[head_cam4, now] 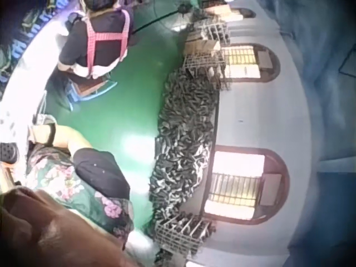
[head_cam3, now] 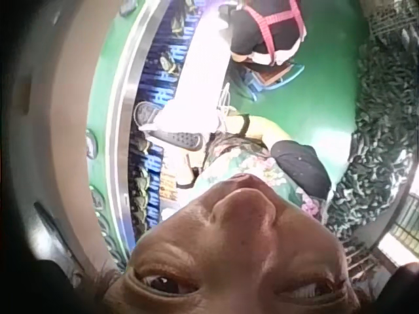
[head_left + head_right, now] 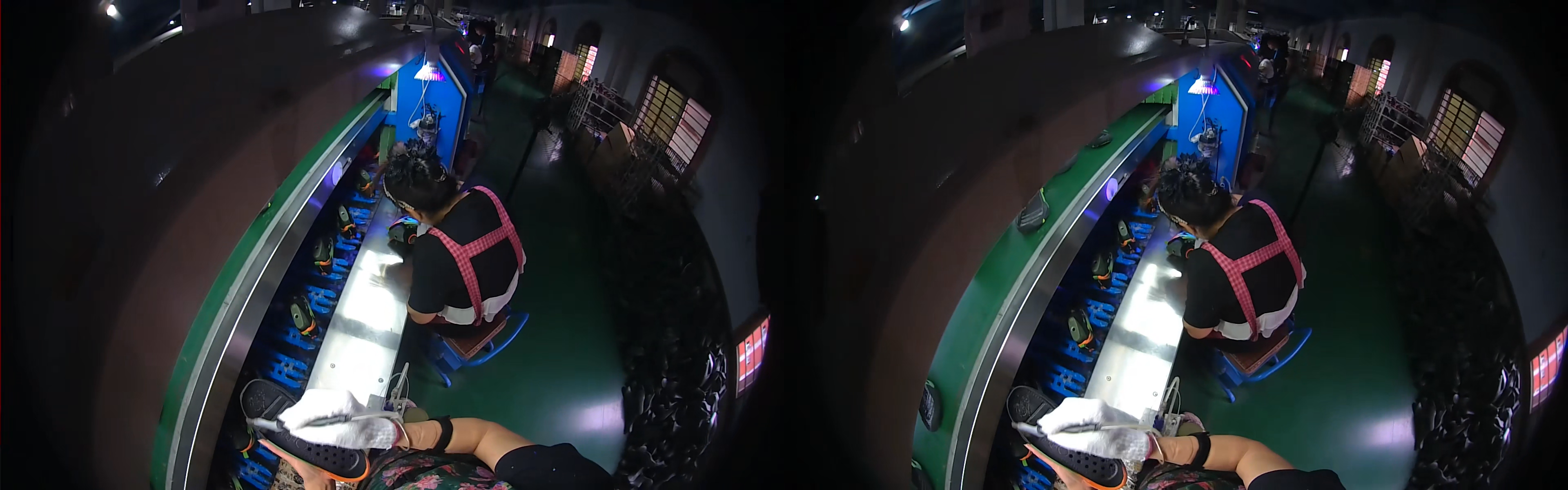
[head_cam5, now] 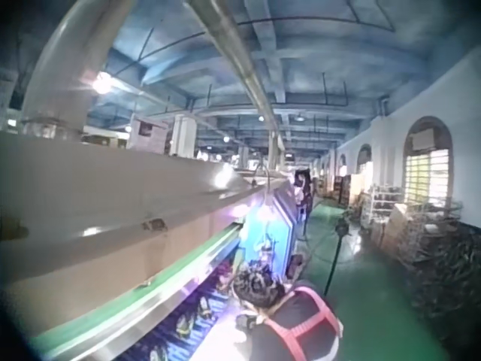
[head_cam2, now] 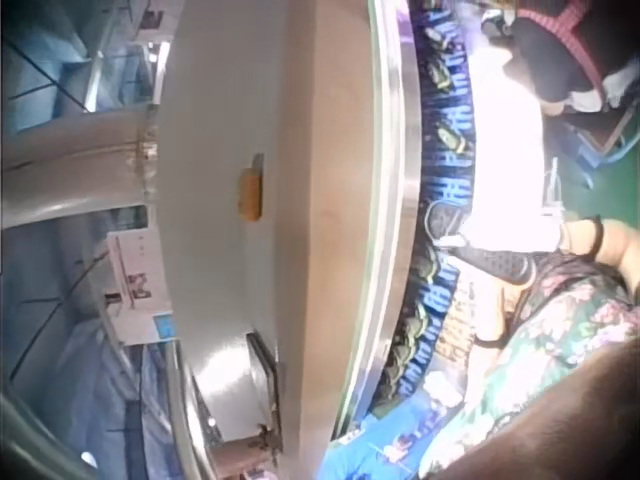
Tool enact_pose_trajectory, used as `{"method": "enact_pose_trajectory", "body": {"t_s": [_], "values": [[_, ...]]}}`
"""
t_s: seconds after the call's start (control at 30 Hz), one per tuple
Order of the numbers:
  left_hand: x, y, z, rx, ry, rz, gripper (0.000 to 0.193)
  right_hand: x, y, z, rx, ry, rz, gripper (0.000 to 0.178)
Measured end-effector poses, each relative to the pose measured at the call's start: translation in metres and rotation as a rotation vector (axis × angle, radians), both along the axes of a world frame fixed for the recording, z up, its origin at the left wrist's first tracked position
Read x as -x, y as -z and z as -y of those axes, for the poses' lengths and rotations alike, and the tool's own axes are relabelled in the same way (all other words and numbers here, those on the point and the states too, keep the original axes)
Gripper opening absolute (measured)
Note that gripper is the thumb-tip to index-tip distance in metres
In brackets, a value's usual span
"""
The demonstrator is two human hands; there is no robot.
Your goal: The person is using a brush to apply a liquid adhesive to the bottom of shoe soles on a factory assembly line.
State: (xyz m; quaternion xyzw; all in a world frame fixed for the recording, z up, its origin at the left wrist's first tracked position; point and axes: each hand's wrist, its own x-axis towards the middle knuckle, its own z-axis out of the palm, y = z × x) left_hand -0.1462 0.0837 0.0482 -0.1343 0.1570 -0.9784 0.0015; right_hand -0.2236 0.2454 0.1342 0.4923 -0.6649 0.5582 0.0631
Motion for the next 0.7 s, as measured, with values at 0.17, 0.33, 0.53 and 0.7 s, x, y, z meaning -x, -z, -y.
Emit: {"method": "enact_pose_trajectory", "body": {"t_s": [0.17, 0.33, 0.53, 0.7], "values": [[-0.015, -0.013, 0.004, 0.898, -0.275, 0.234, 0.089, -0.012, -0.007, 0.001, 0.009, -0.05, -0.053, 0.04], [-0.039, -0.002, 0.014, 1.009, -0.329, 0.355, 0.091, -0.005, -0.015, -0.003, 0.018, -0.09, -0.308, 0.038], [-0.021, -0.022, -0.002, 1.038, -0.348, 0.712, 0.096, -0.022, 0.004, 0.017, 0.048, 0.191, -0.153, 0.024], [-0.034, -0.002, 0.0, 0.901, -0.268, 0.85, 0.101, -0.03, -0.004, 0.022, 0.046, 0.037, 0.053, 0.022]]}}
